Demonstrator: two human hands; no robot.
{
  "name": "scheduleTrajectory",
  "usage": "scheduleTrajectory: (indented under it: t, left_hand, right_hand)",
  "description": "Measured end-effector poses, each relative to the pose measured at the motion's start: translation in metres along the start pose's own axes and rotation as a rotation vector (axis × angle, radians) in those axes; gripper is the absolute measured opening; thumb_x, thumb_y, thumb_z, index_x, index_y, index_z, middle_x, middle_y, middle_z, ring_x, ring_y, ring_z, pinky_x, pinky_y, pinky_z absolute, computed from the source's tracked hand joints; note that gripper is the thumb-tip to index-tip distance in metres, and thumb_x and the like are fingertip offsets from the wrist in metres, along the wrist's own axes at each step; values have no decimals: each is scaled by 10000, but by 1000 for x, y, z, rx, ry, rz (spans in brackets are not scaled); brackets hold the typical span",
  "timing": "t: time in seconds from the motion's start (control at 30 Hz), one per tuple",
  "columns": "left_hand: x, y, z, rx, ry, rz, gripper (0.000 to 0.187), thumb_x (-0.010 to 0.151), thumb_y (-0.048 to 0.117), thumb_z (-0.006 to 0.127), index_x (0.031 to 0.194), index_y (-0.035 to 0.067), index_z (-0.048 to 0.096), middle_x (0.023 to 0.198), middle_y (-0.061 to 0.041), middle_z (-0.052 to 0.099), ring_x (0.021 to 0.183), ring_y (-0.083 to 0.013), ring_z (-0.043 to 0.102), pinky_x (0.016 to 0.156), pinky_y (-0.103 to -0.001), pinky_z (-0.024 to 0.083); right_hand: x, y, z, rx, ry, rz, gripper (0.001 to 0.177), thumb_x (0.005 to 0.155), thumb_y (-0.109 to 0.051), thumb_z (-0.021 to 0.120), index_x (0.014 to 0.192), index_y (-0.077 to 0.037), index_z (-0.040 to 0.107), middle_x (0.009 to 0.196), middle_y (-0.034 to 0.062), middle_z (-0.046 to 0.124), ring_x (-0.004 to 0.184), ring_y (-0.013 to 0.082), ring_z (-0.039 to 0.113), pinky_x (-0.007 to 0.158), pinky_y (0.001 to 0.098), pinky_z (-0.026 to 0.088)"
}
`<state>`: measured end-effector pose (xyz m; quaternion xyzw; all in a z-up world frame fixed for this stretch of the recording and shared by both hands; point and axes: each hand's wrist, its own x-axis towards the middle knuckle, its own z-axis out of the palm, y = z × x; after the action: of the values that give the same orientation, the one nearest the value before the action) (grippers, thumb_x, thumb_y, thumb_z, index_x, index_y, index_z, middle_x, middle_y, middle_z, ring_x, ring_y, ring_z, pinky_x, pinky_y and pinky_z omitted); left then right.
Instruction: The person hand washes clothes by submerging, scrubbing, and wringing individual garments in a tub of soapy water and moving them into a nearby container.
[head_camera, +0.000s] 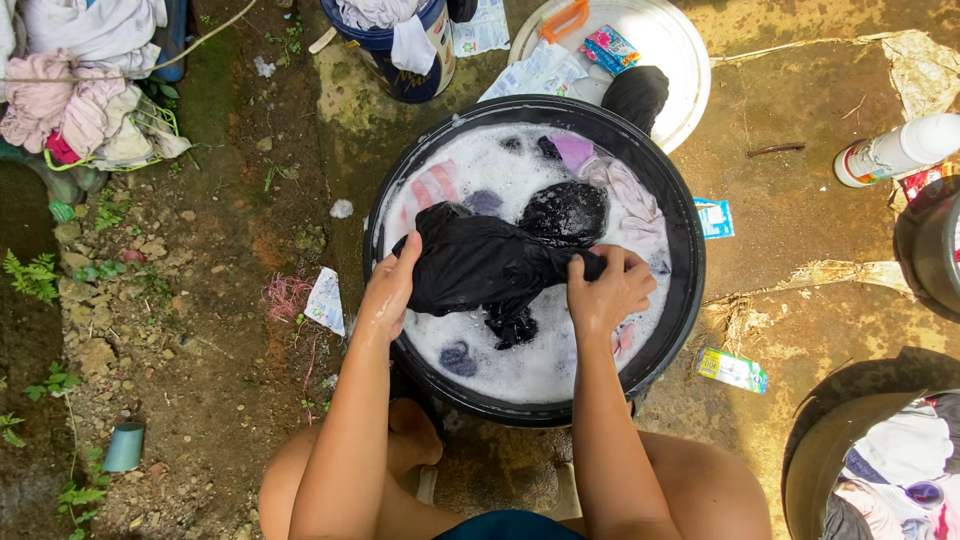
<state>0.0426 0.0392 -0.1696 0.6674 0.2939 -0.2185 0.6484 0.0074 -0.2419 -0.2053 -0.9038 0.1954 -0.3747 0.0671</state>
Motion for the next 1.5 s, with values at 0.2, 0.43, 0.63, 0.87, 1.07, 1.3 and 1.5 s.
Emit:
scheduleTrajectory:
  t: [0.2, 0.43, 0.63, 0.87, 1.07, 1.3, 1.5]
  left_hand:
    - [62, -119, 49, 875, -327, -106, 823, 849, 737, 603, 1201, -4, 655, 1259, -211, 652, 1165, -328, 636, 974, -446, 504]
    - [131, -247, 78, 1163, -516, 83, 674, 952, 623, 533, 1199, 19, 701, 1272, -237, 655, 1187, -395, 618, 1009, -449, 489]
    - [107, -279, 82, 1364, -621, -28, 574, 978, 557, 536, 1063, 2, 656, 1088, -233, 618, 1003, -382, 582, 889, -453, 471]
    - [106, -193, 82, 1205, -172, 98, 513, 1009, 479, 540, 904, -19, 603, 873, -229, 575, 788, -367, 539, 749, -459, 451]
    - [1, -29, 93, 745, 55, 496, 523, 1035, 413, 543, 768, -36, 557, 689, -226, 538, 604, -353, 503, 629, -464, 433]
    - [-191, 98, 35, -241, -374, 580, 400, 1112, 248, 616, 781, 45, 524, 703, -2, 510, 600, -98, 467, 509, -293, 380]
    - [-141, 85, -24, -506, -36, 203, 496, 1015, 401, 530, 1268, -8, 650, 1213, -153, 729, 1056, -241, 716, 889, -376, 603]
  right_hand:
    - [-69, 45, 74, 650, -1781, 778, 586, 880, -570, 705, 863, 16, 705, 844, 155, 756, 684, 252, 761, 588, 435, 612]
    - [-175, 77, 139, 337, -1844, 582, 598, 976, -556, 489, 1181, -16, 641, 1225, 193, 639, 1094, 310, 615, 913, 418, 474]
    - [-170, 33, 122, 232, -1805, 216, 575, 987, -467, 415, 1390, -97, 589, 1448, 172, 544, 1360, 336, 496, 1133, 412, 385]
    - [-60, -5, 45, 1244, -1750, 1079, 344, 949, -181, 680, 1242, -1, 697, 1201, 134, 713, 1030, 203, 713, 826, 372, 652]
    - [51, -27, -45, 436, -1753, 201, 1084, 776, -176, 820, 1625, -274, 153, 1618, 96, 291, 1085, 309, 734, 716, 390, 628]
    - [-10, -22, -18, 551, -557, -437, 952, 715, -255, 918, 1517, -123, 421, 1547, 209, 462, 1283, 685, 449, 1006, 525, 499]
    - [13, -47, -48, 1354, -1049, 757, 607, 735, -11, 593, 1336, -90, 552, 1148, 87, 737, 991, 247, 727, 757, 407, 603]
